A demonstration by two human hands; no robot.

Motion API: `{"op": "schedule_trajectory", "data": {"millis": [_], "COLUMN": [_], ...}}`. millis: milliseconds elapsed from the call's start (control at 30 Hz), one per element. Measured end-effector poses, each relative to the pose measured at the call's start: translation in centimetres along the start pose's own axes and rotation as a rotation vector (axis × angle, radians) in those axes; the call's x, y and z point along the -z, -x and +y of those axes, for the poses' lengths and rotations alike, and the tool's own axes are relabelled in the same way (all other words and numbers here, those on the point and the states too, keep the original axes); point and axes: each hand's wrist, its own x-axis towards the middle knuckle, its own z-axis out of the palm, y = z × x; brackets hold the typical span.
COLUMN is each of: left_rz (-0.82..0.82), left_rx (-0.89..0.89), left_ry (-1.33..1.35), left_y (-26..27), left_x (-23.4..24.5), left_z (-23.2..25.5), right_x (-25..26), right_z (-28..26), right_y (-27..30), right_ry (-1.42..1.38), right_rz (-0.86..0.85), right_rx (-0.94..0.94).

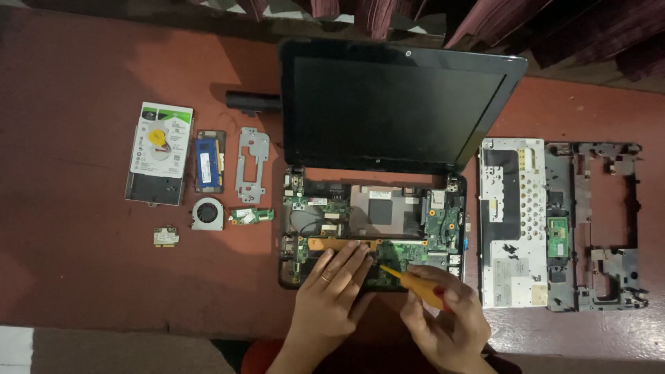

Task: Disassembling and manipulating internal components of a laptop using a screwdriver.

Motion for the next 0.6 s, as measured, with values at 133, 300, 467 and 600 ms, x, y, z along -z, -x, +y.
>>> {"op": "schedule_trajectory", "data": {"millis": [133, 300, 467, 600], "left_rz": [-0.017, -0.021, -0.031, -0.031], "left_rx": [-0.008, 0.008, 0.004, -0.007], "left_ry": [-0.007, 0.013, -0.016, -0.014], "left_y": [0.1, 0.0, -0.2, -0.2], "left_x": [0.0, 0.1, 0.2, 0.2], "left_z": [-0.1, 0.0, 0.0, 0.0], "right_x": [0.3, 0.7, -0.3, -0.6], "right_z": [0.4, 0.4, -1.0, -1.7], "right_y": [-0.7, -0.4, -0.8, -1.8], "right_ry": [-0.025, 0.038, 0.112, 0.145], "right_rz": [-0.061, -0.115, -0.095, -0.090], "right_rx": [0.053, 0.103, 0.143, 0.165]}}
